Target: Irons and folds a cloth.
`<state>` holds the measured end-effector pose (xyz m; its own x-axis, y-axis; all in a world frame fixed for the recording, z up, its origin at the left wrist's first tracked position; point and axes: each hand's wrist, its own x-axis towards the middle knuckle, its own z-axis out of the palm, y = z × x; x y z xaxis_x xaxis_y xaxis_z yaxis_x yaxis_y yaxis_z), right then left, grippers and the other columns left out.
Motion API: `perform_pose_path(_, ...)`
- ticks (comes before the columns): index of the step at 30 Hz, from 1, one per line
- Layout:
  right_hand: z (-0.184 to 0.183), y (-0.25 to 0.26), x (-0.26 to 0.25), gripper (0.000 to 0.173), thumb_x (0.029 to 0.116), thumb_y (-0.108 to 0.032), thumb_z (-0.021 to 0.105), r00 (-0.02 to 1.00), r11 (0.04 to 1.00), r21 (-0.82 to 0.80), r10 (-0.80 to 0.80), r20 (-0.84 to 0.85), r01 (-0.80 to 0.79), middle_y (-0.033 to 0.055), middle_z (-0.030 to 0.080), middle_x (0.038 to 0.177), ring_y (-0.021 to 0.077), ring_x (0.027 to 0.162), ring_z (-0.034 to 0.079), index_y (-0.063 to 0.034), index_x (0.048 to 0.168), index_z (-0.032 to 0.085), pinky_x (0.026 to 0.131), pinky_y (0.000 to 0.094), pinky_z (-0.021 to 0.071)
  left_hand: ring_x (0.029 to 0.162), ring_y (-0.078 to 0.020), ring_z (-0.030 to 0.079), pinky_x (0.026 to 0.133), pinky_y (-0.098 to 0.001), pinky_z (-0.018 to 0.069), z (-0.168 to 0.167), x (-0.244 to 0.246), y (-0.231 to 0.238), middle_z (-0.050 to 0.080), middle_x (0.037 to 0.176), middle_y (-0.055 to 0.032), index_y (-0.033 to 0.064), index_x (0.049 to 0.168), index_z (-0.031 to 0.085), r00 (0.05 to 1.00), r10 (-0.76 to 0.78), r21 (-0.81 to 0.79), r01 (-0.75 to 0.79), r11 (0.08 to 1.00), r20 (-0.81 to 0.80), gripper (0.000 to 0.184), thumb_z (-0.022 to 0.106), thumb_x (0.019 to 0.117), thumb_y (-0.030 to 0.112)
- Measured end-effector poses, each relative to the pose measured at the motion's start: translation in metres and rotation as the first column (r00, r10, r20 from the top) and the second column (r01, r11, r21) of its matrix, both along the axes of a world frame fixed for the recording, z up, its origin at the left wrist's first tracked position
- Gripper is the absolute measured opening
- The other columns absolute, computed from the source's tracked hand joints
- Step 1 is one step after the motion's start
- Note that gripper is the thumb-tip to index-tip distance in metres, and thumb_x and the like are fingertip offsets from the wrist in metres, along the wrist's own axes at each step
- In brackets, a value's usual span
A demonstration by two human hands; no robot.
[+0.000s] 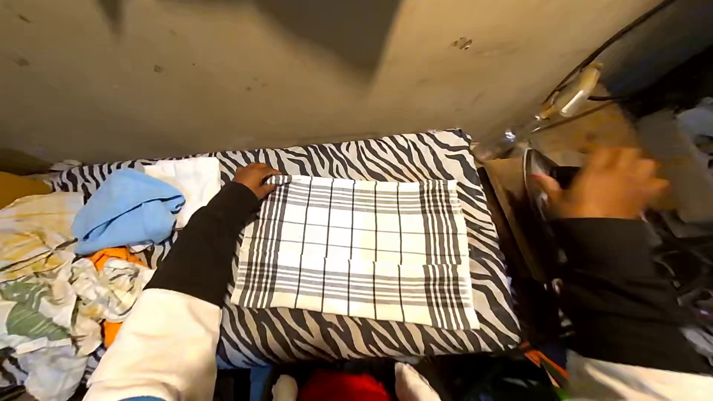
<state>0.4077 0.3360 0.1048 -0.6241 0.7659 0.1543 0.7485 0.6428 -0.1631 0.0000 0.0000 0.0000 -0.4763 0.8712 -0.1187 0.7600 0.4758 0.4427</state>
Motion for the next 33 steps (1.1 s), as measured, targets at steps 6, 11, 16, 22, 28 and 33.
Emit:
perform_pose_path(6, -0.119, 0.012, -0.088, 0.063, 0.0847, -0.035, 0.086, 0.882, 0.861, -0.204, 0.471, -0.027, -0.466, 0.031, 0.061, 0.134, 0.058, 0.134, 0.046, -0.0068, 0.137, 0.065, 0.107, 0.0854, 0.0198, 0.11, -0.0475, 0.065, 0.101, -0.0698, 0.0387, 0.019, 0.009, -0.029, 0.072, 0.107, -0.027, -0.0056, 0.101, 0.075, 0.982, -0.073, 0.123, 0.095, 0.988, -0.174, 0.014, 0.072, 0.092, 0.004)
perform_pose_path(11, -0.105, -0.011, -0.033, 0.026, 0.0919, -0.024, 0.077, 0.824, 0.826, -0.011, 0.561, -0.081, -0.564, 0.0291, 0.069, 0.106, 0.0543, 0.111, 0.06, 0.0, 0.103, 0.077, 0.101, 0.0786, 0.0328, 0.109, -0.0432, 0.067, 0.097, -0.067, 0.044, 0.008, 0.025, -0.088, 0.074, 0.107, -0.0193, 0.0023, 0.101, 0.078, 0.936, -0.127, 0.245, 0.214, 0.946, -0.328, 0.015, 0.065, 0.0934, 0.004)
perform_pose_path(16, -0.137, -0.049, 0.03, 0.02, 0.094, -0.016, 0.067, 0.825, 0.837, 0.002, 0.54, -0.165, -0.548, 0.0199, 0.076, 0.104, 0.05, 0.109, 0.066, -0.009, 0.108, 0.079, 0.102, 0.0767, 0.0329, 0.109, -0.0442, 0.066, 0.094, -0.0669, 0.0454, -0.043, 0.056, -0.126, 0.073, 0.109, -0.0198, 0.0059, 0.102, 0.08, 0.938, -0.121, 0.267, 0.215, 0.939, -0.326, 0.018, 0.068, 0.0889, 0.003)
perform_pose_path(22, -0.146, -0.05, 0.048, 0.018, 0.0936, -0.019, 0.067, 0.822, 0.859, 0.122, 0.511, -0.252, -0.497, 0.0151, 0.078, 0.097, 0.0443, 0.104, 0.069, -0.0072, 0.098, 0.08, 0.1, 0.0689, 0.038, 0.109, -0.0437, 0.066, 0.096, -0.0648, 0.0449, -0.056, 0.069, -0.141, 0.073, 0.108, -0.0203, 0.0054, 0.102, 0.08, 0.938, -0.03, 0.341, 0.156, 0.927, -0.346, 0.018, 0.066, 0.0914, 0.009)
perform_pose_path(28, -0.141, -0.069, 0.055, 0.015, 0.0904, -0.005, 0.068, 0.861, 0.866, -0.045, 0.489, -0.139, -0.499, 0.0175, 0.077, 0.104, 0.0478, 0.111, 0.066, -0.0082, 0.1, 0.08, 0.101, 0.0739, 0.0363, 0.114, -0.0464, 0.065, 0.098, -0.0681, 0.0428, -0.06, 0.083, -0.153, 0.072, 0.114, -0.0216, 0.0095, 0.107, 0.081, 0.95, -0.016, 0.266, 0.104, 0.958, -0.312, 0.022, 0.063, 0.0945, 0.009)
perform_pose_path(33, -0.111, -0.091, 0.045, 0.033, 0.0907, -0.005, 0.056, 0.868, 0.878, -0.046, 0.461, -0.183, -0.476, 0.0239, 0.07, 0.122, 0.0513, 0.12, 0.061, -0.0045, 0.117, 0.075, 0.1, 0.0724, 0.0417, 0.135, -0.0409, 0.054, 0.111, -0.0709, 0.0296, -0.032, 0.119, -0.122, 0.066, 0.134, -0.0173, 0.0085, 0.119, 0.075, 0.946, -0.026, 0.247, 0.111, 0.963, -0.325, 0.04, 0.044, 0.0967, 0.02)
